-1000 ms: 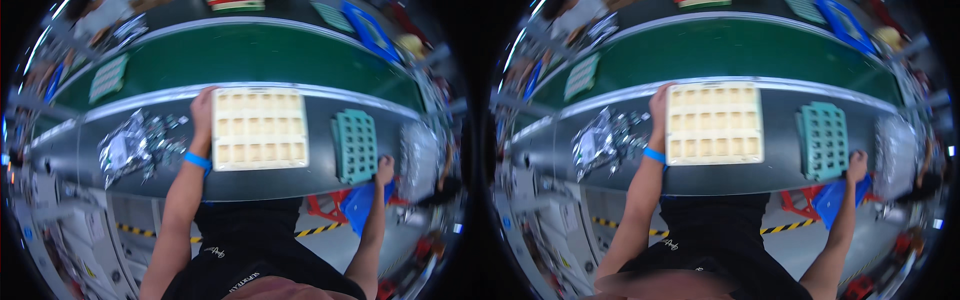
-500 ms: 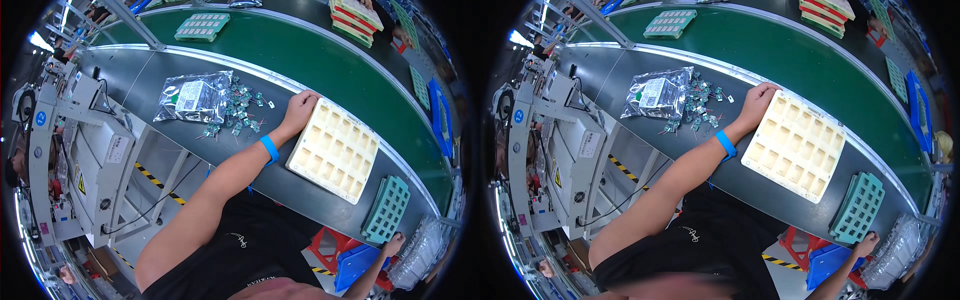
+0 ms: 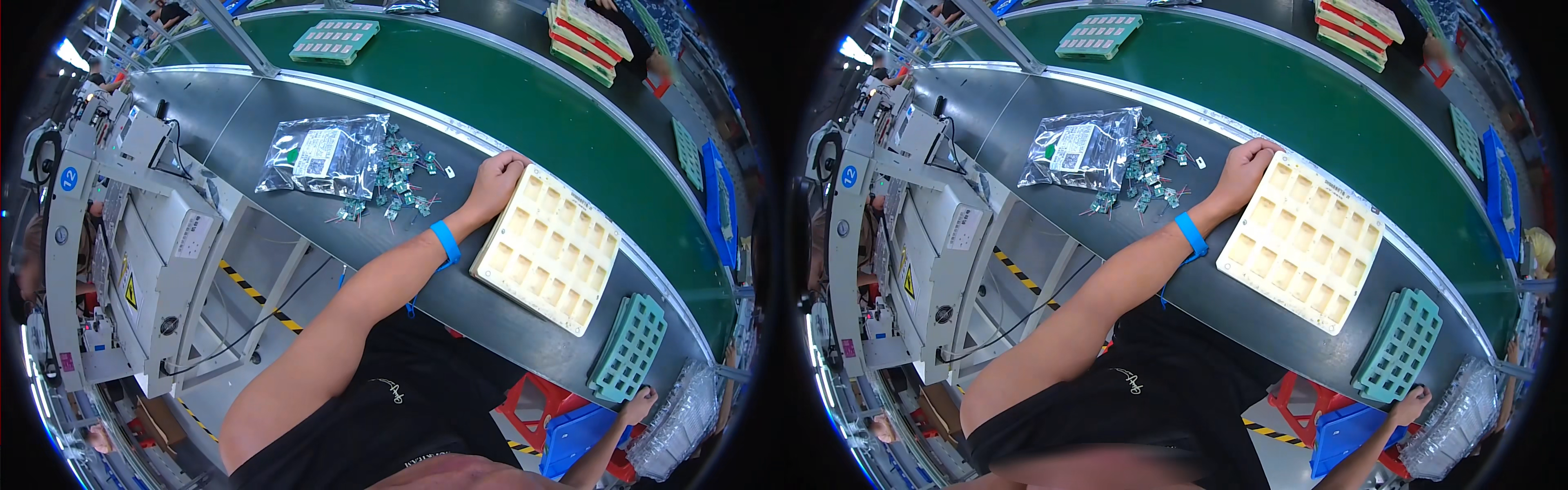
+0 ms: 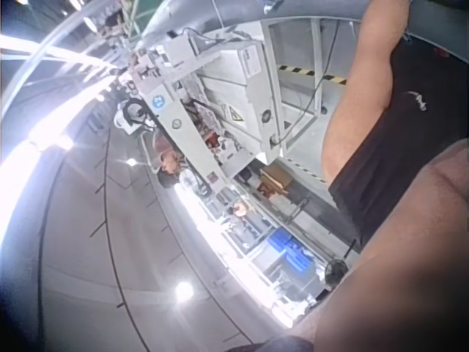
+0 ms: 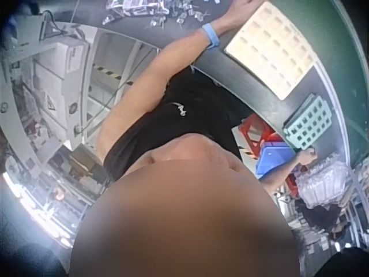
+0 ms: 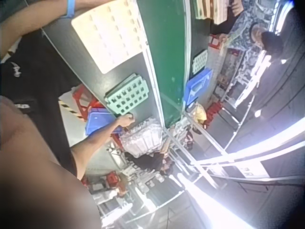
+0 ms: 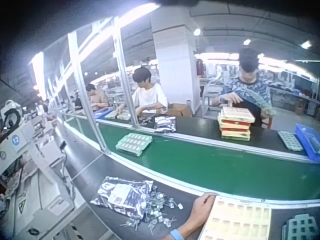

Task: Placing electronic components into a tray and applying a template frame.

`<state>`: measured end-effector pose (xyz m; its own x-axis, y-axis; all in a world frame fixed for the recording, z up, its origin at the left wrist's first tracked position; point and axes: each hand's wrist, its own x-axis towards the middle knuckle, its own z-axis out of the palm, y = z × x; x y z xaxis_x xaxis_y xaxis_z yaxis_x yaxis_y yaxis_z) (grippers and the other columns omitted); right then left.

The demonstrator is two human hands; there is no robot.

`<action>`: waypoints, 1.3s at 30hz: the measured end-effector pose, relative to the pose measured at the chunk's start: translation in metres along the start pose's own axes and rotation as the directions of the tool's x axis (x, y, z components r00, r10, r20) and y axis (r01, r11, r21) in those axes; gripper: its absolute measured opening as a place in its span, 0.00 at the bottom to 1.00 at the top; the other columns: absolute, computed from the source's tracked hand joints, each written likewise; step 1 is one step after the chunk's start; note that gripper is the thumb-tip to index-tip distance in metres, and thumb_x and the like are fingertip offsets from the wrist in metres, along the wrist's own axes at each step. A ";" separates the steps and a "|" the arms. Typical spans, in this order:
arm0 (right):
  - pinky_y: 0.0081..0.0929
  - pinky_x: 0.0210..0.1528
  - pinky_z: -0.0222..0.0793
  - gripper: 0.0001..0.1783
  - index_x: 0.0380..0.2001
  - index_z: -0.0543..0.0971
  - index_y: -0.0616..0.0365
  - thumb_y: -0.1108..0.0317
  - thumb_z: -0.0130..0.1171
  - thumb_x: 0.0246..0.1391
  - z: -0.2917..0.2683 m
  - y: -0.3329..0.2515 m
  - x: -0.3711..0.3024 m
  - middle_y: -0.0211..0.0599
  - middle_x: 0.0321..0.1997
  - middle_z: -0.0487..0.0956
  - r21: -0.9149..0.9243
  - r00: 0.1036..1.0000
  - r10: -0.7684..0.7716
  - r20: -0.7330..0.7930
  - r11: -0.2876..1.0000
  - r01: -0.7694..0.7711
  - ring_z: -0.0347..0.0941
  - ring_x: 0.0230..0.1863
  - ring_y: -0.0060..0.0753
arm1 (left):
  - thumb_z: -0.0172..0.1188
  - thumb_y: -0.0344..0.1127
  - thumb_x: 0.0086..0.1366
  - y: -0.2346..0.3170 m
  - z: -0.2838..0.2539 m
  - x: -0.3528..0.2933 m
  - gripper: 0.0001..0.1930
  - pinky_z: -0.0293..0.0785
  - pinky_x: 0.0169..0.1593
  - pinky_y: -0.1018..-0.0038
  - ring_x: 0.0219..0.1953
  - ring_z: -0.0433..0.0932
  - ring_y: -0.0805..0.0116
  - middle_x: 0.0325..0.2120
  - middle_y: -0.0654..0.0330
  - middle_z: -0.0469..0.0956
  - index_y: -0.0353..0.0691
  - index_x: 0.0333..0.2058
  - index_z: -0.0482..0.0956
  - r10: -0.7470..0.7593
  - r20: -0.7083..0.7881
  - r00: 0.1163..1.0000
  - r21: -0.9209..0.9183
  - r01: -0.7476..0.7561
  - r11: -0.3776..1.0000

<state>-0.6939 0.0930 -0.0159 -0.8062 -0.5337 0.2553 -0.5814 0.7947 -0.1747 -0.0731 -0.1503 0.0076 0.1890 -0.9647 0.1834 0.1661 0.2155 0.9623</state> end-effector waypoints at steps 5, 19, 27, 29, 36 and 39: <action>0.51 0.47 0.71 0.24 0.55 0.74 0.42 0.45 0.42 0.62 0.003 0.004 0.003 0.47 0.49 0.81 -0.005 1.000 0.002 -0.003 1.000 -0.002 0.77 0.49 0.58 | 0.51 0.32 0.67 -0.003 0.001 0.000 0.11 0.74 0.36 0.74 0.29 0.78 0.73 0.27 0.57 0.82 0.31 0.36 0.81 0.003 -0.004 1.000 -0.005 -0.003 1.000; 0.50 0.46 0.71 0.24 0.54 0.75 0.40 0.45 0.42 0.62 0.002 -0.001 0.001 0.45 0.48 0.82 -0.018 1.000 0.024 -0.016 1.000 -0.024 0.77 0.48 0.57 | 0.50 0.32 0.70 0.001 -0.002 0.000 0.12 0.73 0.38 0.77 0.33 0.77 0.78 0.30 0.61 0.81 0.31 0.38 0.80 -0.022 0.039 0.999 0.028 0.021 0.999; 0.50 0.46 0.71 0.24 0.54 0.75 0.40 0.44 0.42 0.62 -0.001 -0.001 -0.001 0.45 0.48 0.82 -0.026 0.999 0.030 -0.011 0.999 -0.031 0.77 0.49 0.56 | 0.49 0.32 0.70 -0.001 -0.002 0.000 0.12 0.73 0.38 0.78 0.33 0.77 0.78 0.30 0.61 0.81 0.31 0.38 0.80 -0.036 0.047 0.998 0.007 0.036 0.999; 0.50 0.46 0.71 0.24 0.54 0.75 0.40 0.44 0.42 0.62 0.001 -0.003 -0.001 0.45 0.48 0.82 -0.025 1.000 0.024 -0.005 0.999 -0.024 0.77 0.49 0.56 | 0.49 0.32 0.70 0.000 -0.004 -0.001 0.12 0.73 0.37 0.78 0.33 0.76 0.78 0.30 0.61 0.81 0.31 0.38 0.80 -0.036 0.041 0.998 0.009 0.036 0.999; 0.50 0.47 0.71 0.24 0.54 0.75 0.39 0.43 0.44 0.61 -0.003 0.008 -0.001 0.46 0.49 0.82 0.002 0.999 0.034 -0.018 0.999 -0.034 0.77 0.48 0.57 | 0.51 0.32 0.68 -0.001 0.003 -0.001 0.11 0.74 0.37 0.76 0.31 0.77 0.76 0.28 0.59 0.81 0.31 0.37 0.81 -0.007 0.021 1.000 0.004 0.007 1.000; 0.48 0.49 0.72 0.27 0.57 0.75 0.39 0.43 0.45 0.60 -0.011 0.017 0.001 0.46 0.52 0.80 -0.070 1.000 0.006 -0.026 0.998 -0.008 0.78 0.48 0.57 | 0.53 0.34 0.69 0.000 0.009 -0.001 0.11 0.74 0.38 0.73 0.32 0.77 0.74 0.29 0.58 0.82 0.32 0.38 0.81 0.022 0.035 0.999 0.019 -0.022 1.000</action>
<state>-0.7030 0.1090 -0.0084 -0.8065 -0.5214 0.2786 -0.5661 0.8171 -0.1095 -0.0818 -0.1510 0.0092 0.1585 -0.9645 0.2111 0.1433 0.2341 0.9616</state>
